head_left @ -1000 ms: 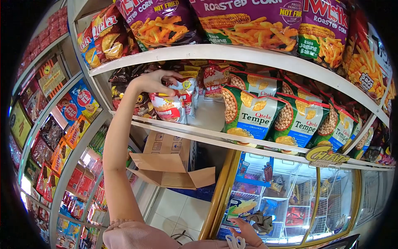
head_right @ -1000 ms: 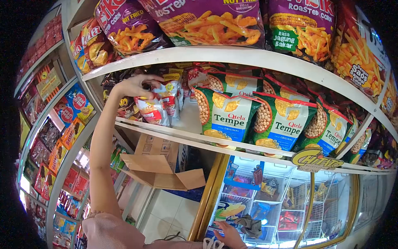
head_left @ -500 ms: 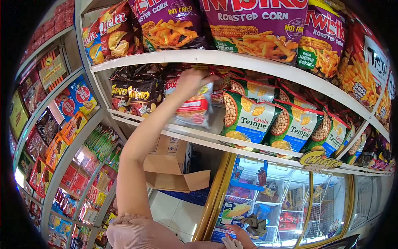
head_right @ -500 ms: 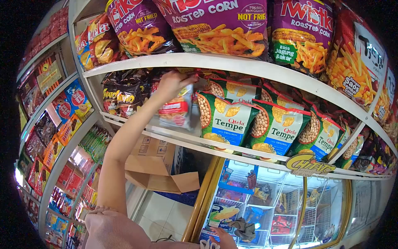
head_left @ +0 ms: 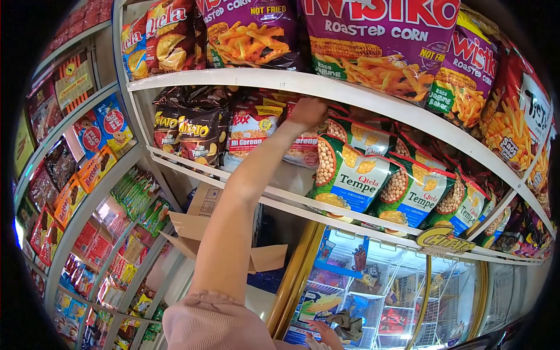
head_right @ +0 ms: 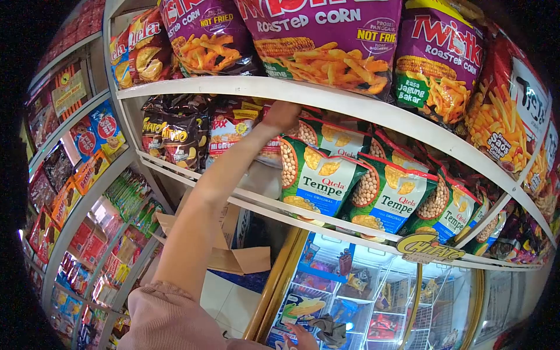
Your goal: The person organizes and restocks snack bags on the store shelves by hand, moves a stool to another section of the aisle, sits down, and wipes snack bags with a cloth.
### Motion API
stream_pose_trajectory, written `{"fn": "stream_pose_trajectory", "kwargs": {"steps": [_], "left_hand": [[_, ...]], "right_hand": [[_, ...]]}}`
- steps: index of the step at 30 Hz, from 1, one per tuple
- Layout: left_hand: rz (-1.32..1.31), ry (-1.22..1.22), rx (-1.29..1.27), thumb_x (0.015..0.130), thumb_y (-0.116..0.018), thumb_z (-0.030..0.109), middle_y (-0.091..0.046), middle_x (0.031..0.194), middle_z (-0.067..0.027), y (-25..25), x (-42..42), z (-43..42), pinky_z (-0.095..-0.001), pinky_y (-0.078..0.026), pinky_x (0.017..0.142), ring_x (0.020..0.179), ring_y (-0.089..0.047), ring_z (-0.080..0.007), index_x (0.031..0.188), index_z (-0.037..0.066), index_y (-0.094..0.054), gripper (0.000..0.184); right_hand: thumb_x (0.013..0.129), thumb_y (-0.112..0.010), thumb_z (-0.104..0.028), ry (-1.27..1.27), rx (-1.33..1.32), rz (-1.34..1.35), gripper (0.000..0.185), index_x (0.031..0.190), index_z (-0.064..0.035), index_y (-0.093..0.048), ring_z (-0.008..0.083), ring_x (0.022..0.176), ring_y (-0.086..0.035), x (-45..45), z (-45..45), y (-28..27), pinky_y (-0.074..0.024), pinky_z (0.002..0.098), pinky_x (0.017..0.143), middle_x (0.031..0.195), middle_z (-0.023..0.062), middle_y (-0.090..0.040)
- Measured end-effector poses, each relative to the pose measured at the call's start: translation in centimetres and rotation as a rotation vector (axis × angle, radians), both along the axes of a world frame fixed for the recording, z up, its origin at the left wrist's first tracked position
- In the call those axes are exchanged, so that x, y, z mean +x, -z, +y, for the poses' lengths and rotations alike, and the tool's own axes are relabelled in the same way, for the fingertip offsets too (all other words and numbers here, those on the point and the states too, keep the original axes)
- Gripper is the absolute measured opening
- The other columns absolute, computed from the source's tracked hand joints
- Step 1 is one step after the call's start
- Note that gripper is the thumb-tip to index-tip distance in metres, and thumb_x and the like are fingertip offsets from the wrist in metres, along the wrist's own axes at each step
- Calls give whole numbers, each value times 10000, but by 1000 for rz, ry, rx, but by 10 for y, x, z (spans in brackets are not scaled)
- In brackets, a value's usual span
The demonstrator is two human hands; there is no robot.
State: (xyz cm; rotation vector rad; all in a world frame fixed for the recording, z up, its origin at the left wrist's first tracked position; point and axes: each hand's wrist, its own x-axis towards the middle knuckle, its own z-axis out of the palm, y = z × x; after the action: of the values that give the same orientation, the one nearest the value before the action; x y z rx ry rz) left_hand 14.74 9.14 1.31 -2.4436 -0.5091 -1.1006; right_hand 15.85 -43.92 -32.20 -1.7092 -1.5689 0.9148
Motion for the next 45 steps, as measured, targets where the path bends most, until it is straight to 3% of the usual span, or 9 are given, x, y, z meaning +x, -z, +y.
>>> {"fn": "stream_pose_trajectory", "kwargs": {"steps": [8,15,19,22,25,27,33,40,45], "left_hand": [[-90,-105,-167,681,-672,156,-383,1269,-231,1,-62,-101,-496,-421,874,1143,-408,-390,1225,58,-434,602],[301,-307,-323,679,-682,80,-31,1434,-315,46,-74,-94,-439,-503,833,1132,-409,-477,1438,327,-99,988],[197,-439,-370,718,-617,26,-42,1427,-334,49,-48,-85,-392,-538,744,1037,-497,-450,1439,350,-55,970],[220,-482,-339,717,-598,5,-93,1418,-338,48,-48,-88,-374,-543,721,973,-545,-416,1439,353,-52,970],[224,-358,-343,716,-605,28,-193,1374,-322,35,-70,-100,-400,-525,752,974,-545,-408,1425,320,-128,904],[206,-221,-209,732,-618,95,-327,1303,-283,26,-101,-116,-456,-490,820,1041,-508,-430,1399,262,-266,772],[351,-717,-259,599,-717,51,-161,1393,-355,33,-161,-107,-367,-544,678,922,-586,-400,1435,361,-53,1112],[271,-675,-326,545,-840,223,-168,1344,-404,28,-138,-81,-344,-550,607,745,-640,-387,1425,389,-23,1213],[286,-683,-205,547,-839,255,-155,1326,-429,38,-130,-81,-371,-546,559,699,-645,-368,1420,396,-68,1174]], "right_hand": [[811,-669,-212,-30,-24,36,425,1182,-72,-517,239,871,-636,4,-1,-8,-513,334,733,1013,147,-587],[906,-493,-313,105,-97,439,375,1135,-21,-546,216,883,-550,-10,-5,-2,-467,348,753,1035,120,-570],[927,-456,-288,204,-166,622,360,1140,-14,-556,191,961,-526,-10,-5,3,-455,311,777,1053,125,-561],[908,-493,-297,53,4,270,377,1152,-14,-543,205,937,-533,-6,-5,1,-455,319,790,1062,143,-559],[862,-558,-241,110,-185,553,389,1174,-13,-521,248,915,-557,-7,-4,11,-457,343,812,1043,160,-573],[827,-592,-199,26,64,196,401,1173,-11,-518,269,906,-573,-7,-9,-2,-462,349,812,1027,171,-585],[790,-634,-199,6,-126,29,416,1161,-39,-532,331,973,-587,-8,-2,-49,-467,380,819,1073,208,-592],[832,-593,-213,-39,31,52,398,1178,-28,-530,359,1054,-544,6,1,-29,-439,410,883,1121,216,-579],[838,-600,-264,-57,-8,-64,404,1188,-83,-513,291,866,-617,9,4,-41,-505,373,719,995,149,-584]]}}
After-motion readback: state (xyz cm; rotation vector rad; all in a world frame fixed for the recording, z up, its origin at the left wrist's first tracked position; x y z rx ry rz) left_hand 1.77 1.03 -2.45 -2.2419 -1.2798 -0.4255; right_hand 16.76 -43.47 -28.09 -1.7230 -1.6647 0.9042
